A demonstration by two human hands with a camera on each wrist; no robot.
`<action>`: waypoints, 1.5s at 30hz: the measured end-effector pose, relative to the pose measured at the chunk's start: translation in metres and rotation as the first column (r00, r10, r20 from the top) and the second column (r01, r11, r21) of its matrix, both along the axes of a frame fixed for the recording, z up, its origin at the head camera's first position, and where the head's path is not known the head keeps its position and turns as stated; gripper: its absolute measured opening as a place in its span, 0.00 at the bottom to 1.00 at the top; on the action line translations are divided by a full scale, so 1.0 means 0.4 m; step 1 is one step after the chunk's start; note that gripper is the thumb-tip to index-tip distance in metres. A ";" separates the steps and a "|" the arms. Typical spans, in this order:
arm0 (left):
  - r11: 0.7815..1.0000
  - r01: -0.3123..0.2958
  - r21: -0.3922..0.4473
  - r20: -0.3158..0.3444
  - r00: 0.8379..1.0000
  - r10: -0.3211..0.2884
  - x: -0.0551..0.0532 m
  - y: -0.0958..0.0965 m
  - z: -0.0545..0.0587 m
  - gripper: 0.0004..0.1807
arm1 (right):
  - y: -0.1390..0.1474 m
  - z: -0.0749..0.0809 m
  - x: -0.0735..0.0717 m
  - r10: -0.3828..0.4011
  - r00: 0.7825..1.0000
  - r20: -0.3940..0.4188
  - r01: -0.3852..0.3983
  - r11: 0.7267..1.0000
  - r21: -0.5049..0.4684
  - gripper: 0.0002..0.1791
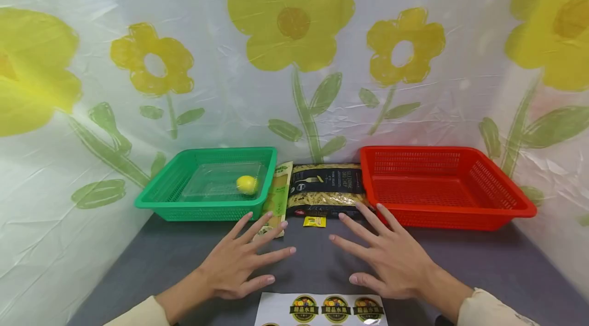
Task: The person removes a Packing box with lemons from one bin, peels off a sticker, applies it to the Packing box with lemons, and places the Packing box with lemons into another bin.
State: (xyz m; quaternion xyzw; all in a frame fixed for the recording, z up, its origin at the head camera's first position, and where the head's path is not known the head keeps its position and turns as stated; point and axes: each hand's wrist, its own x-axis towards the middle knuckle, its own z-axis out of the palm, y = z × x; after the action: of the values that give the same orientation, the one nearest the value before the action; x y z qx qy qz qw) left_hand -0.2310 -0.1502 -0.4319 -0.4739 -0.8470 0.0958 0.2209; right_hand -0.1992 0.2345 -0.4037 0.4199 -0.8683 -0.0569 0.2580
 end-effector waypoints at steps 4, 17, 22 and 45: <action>0.998 -0.041 0.038 0.013 0.999 0.040 -0.003 0.004 0.012 0.40 | -0.025 0.028 -0.011 -0.026 1.000 0.003 0.026 0.999 -0.030 0.42; 0.933 -0.097 0.346 -0.010 0.994 0.107 -0.025 0.002 0.021 0.38 | -0.147 0.086 -0.058 -0.046 0.998 0.036 0.052 0.980 -0.190 0.43; 0.873 -0.100 0.477 -0.008 0.993 0.119 -0.035 -0.027 0.012 0.34 | -0.187 0.113 -0.081 -0.040 0.996 0.085 0.062 0.961 -0.269 0.43; -0.248 -0.146 0.958 0.219 0.929 0.297 -0.150 -0.047 -0.073 0.09 | -0.419 0.143 -0.222 0.305 0.812 0.497 0.187 0.671 -0.717 0.42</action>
State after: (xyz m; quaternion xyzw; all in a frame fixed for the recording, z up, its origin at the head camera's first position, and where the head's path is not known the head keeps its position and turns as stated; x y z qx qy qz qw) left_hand -0.2909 -0.1688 -0.4613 0.0384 -0.6666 -0.5292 0.5235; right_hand -0.2880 0.0671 -0.3467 0.3049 -0.8355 0.4383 0.1295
